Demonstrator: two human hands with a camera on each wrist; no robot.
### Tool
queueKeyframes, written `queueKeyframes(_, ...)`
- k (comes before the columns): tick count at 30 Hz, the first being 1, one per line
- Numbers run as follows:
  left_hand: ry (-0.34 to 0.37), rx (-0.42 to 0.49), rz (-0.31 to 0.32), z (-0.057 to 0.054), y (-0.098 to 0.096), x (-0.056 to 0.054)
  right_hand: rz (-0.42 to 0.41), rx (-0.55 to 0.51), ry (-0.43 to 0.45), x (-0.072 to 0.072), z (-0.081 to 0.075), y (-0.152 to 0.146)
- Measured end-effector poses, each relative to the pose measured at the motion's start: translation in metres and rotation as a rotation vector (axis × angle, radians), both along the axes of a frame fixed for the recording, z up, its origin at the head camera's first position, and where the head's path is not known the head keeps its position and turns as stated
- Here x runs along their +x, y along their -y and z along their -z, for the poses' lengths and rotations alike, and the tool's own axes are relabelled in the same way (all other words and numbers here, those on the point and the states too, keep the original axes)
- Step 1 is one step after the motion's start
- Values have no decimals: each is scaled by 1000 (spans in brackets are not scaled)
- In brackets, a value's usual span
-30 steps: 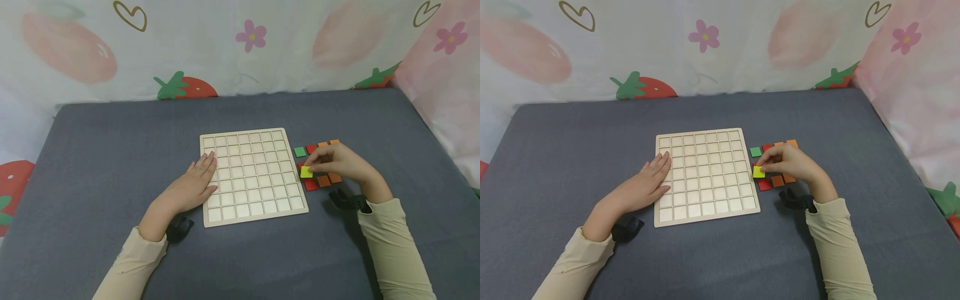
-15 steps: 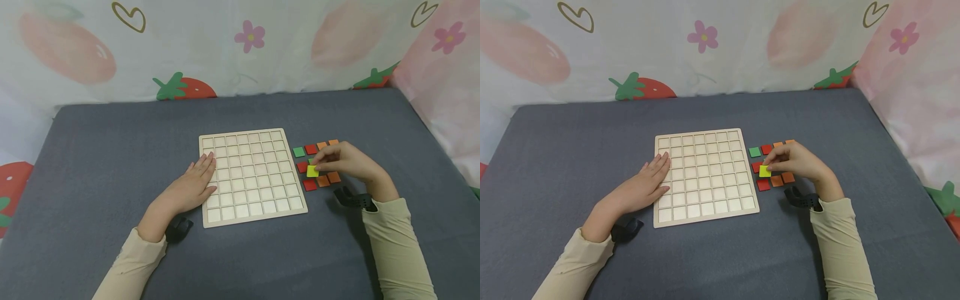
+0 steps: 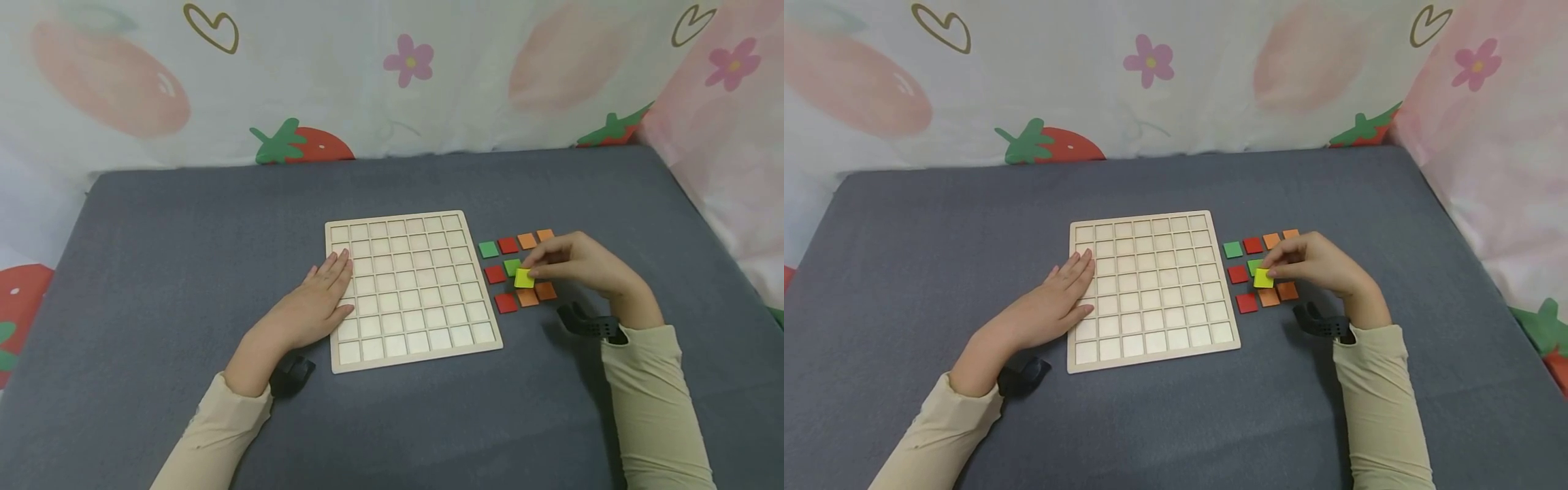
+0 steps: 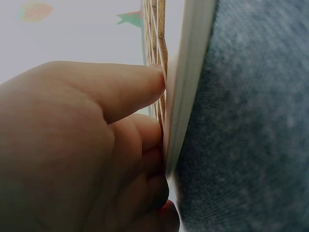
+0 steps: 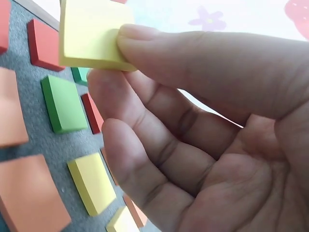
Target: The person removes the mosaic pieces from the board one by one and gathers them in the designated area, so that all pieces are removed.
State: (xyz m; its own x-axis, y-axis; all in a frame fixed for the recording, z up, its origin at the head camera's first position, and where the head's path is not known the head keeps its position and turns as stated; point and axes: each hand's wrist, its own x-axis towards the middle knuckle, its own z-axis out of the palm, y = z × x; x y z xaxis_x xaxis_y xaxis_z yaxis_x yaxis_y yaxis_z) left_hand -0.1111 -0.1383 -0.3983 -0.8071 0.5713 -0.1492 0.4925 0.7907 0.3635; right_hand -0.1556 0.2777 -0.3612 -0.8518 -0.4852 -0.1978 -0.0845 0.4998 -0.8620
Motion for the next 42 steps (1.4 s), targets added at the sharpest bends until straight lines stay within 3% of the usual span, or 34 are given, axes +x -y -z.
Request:
queueKeyframes(15, 10, 10, 0, 0, 0, -1, 42, 106, -11, 0, 3, -24)
queueKeyframes(27, 8, 2, -2, -1, 0, -1, 49, 96, -25, 3, 4, -44)
queueKeyframes(42, 12, -8, -10, -1, -1, 0, 91, 169, 24, 3, 10, -57)
